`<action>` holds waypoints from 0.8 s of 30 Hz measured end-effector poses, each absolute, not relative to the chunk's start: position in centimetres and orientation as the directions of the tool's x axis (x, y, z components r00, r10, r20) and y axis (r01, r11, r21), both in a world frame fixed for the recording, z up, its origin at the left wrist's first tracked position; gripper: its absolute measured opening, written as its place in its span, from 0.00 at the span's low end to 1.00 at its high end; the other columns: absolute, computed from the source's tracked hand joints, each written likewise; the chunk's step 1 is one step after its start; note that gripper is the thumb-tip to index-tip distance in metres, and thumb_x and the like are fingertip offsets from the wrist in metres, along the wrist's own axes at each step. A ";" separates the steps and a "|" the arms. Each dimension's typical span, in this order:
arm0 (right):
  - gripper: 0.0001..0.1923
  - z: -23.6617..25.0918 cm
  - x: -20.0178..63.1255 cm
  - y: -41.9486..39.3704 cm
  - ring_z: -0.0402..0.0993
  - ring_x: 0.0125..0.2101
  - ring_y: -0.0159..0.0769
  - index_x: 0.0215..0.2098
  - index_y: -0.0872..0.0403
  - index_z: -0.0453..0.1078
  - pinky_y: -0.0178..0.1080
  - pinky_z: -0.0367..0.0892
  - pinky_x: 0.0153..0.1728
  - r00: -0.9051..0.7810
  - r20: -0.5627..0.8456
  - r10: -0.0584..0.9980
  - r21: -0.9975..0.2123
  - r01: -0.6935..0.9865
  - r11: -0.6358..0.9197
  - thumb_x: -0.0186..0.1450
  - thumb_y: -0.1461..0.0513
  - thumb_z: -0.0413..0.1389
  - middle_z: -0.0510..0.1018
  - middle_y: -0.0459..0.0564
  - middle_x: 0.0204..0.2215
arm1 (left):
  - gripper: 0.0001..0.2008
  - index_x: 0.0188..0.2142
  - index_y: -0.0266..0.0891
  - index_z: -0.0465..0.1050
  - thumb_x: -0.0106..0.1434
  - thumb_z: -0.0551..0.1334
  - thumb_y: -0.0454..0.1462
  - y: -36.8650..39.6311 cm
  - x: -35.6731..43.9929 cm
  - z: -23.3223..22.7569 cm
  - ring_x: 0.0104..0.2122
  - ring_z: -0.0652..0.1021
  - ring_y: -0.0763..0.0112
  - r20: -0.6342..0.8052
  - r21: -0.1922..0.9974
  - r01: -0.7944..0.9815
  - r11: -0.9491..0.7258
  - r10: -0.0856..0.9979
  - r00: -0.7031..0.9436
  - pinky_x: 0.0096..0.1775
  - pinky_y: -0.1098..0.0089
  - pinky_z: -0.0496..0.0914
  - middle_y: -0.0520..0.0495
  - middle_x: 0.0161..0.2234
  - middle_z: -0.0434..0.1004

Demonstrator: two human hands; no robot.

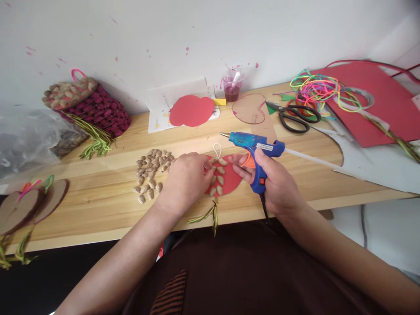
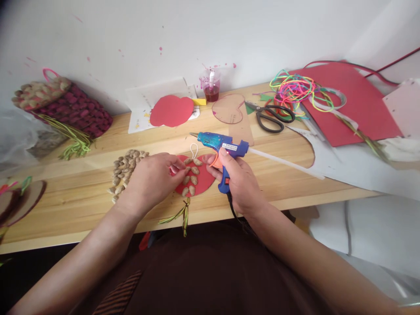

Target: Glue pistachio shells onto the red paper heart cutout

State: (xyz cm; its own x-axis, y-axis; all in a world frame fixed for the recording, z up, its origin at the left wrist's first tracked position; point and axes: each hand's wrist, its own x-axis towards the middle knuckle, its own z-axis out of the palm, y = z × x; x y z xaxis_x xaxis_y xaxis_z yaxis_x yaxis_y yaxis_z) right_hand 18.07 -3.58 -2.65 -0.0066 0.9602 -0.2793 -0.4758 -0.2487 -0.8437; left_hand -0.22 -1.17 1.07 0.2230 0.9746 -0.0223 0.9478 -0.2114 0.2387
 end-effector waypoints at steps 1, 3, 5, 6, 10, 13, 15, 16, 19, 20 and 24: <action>0.15 -2.6 18.1 -3.6 0.80 0.48 0.44 0.37 0.50 0.74 0.45 0.78 0.46 -0.007 -0.281 0.960 -0.840 -0.481 -0.250 0.65 0.47 0.61 0.82 0.51 0.39 | 0.05 0.30 0.41 0.80 0.60 0.65 0.37 -1.1 -0.2 1.1 0.33 0.79 0.58 -0.025 0.241 0.947 -0.210 0.975 0.223 0.37 0.64 0.68 0.43 0.32 0.82; 0.14 -2.6 18.0 -3.6 0.80 0.48 0.43 0.37 0.50 0.75 0.44 0.78 0.46 -0.008 -0.281 0.960 -0.833 -0.496 -0.247 0.65 0.49 0.61 0.82 0.51 0.38 | 0.05 0.30 0.40 0.80 0.60 0.65 0.37 -1.1 -0.2 1.0 0.33 0.79 0.58 -0.030 0.242 0.947 -0.212 0.974 0.225 0.37 0.64 0.68 0.43 0.32 0.82; 0.12 -2.6 18.0 -3.6 0.80 0.48 0.43 0.36 0.50 0.75 0.44 0.77 0.47 -0.012 -0.278 0.961 -0.824 -0.511 -0.245 0.66 0.50 0.61 0.82 0.50 0.37 | 0.05 0.30 0.40 0.80 0.60 0.64 0.37 -1.1 -0.2 1.0 0.34 0.79 0.57 -0.032 0.236 0.947 -0.219 0.972 0.232 0.37 0.63 0.68 0.43 0.33 0.82; 0.12 -2.6 18.0 -3.6 0.80 0.48 0.43 0.36 0.50 0.75 0.44 0.77 0.47 -0.013 -0.277 0.961 -0.821 -0.516 -0.244 0.66 0.50 0.61 0.82 0.50 0.37 | 0.05 0.30 0.40 0.80 0.60 0.64 0.37 -1.0 -0.2 1.0 0.34 0.79 0.57 -0.031 0.232 0.947 -0.222 0.971 0.235 0.37 0.63 0.68 0.43 0.33 0.82; 0.13 -2.7 17.9 -3.6 0.80 0.47 0.42 0.35 0.50 0.75 0.44 0.77 0.48 -0.011 -0.279 0.960 -0.826 -0.507 -0.246 0.66 0.50 0.61 0.82 0.50 0.36 | 0.05 0.29 0.41 0.79 0.60 0.64 0.37 -1.1 -0.2 1.1 0.33 0.79 0.58 -0.027 0.218 0.950 -0.223 0.972 0.234 0.37 0.64 0.68 0.43 0.32 0.82; 0.14 -2.8 18.0 -3.6 0.80 0.47 0.43 0.35 0.50 0.75 0.44 0.77 0.47 -0.010 -0.268 0.963 -0.843 -0.481 -0.240 0.65 0.48 0.61 0.82 0.51 0.37 | 0.05 0.29 0.41 0.79 0.60 0.65 0.37 -1.1 0.0 1.1 0.33 0.79 0.57 -0.032 0.219 0.951 -0.217 0.973 0.229 0.37 0.63 0.68 0.43 0.32 0.82; 0.15 -2.8 18.0 -3.6 0.80 0.47 0.43 0.35 0.50 0.75 0.45 0.77 0.47 -0.011 -0.256 0.967 -0.857 -0.461 -0.233 0.65 0.47 0.61 0.82 0.51 0.37 | 0.05 0.28 0.41 0.79 0.59 0.65 0.37 -1.0 0.0 1.1 0.33 0.79 0.54 -0.036 0.241 0.948 -0.206 0.975 0.221 0.38 0.61 0.68 0.42 0.32 0.82; 0.15 -2.7 18.0 -3.6 0.80 0.48 0.43 0.35 0.50 0.75 0.45 0.78 0.47 -0.013 -0.249 0.968 -0.864 -0.448 -0.229 0.65 0.47 0.61 0.82 0.51 0.38 | 0.05 0.28 0.41 0.80 0.59 0.65 0.37 -1.0 0.0 1.1 0.33 0.79 0.53 -0.036 0.260 0.944 -0.202 0.975 0.218 0.38 0.60 0.68 0.41 0.32 0.81; 0.16 -2.8 18.0 -3.6 0.80 0.48 0.44 0.35 0.49 0.74 0.45 0.78 0.47 -0.008 -0.239 0.971 -0.882 -0.416 -0.220 0.66 0.47 0.60 0.82 0.51 0.39 | 0.04 0.28 0.40 0.81 0.58 0.66 0.36 -1.0 -0.3 1.0 0.33 0.79 0.51 -0.033 0.341 0.921 -0.188 0.977 0.212 0.40 0.58 0.68 0.40 0.32 0.82; 0.16 -2.8 18.0 -3.6 0.80 0.48 0.44 0.35 0.49 0.75 0.46 0.78 0.47 -0.006 -0.238 0.971 -0.882 -0.417 -0.219 0.66 0.47 0.60 0.82 0.51 0.38 | 0.04 0.29 0.41 0.81 0.59 0.66 0.36 -1.1 -0.5 1.0 0.33 0.79 0.53 -0.033 0.376 0.908 -0.184 0.977 0.212 0.40 0.59 0.68 0.41 0.32 0.83; 0.15 -2.9 18.0 -3.6 0.80 0.48 0.44 0.34 0.50 0.76 0.46 0.77 0.49 -0.017 -0.237 0.971 -0.857 -0.466 -0.218 0.66 0.48 0.61 0.82 0.51 0.37 | 0.07 0.35 0.43 0.82 0.63 0.64 0.37 -1.1 -1.9 1.1 0.32 0.80 0.61 -0.030 0.536 0.831 -0.149 0.980 0.195 0.39 0.65 0.69 0.47 0.33 0.84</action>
State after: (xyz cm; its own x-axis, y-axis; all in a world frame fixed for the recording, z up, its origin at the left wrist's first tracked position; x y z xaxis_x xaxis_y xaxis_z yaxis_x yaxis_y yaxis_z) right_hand 18.03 -3.60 -2.91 -0.0173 0.9713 -0.2372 -0.4664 -0.2177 -0.8574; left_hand -1.85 -1.14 1.09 0.1947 0.9804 -0.0303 0.8311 -0.1485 0.5359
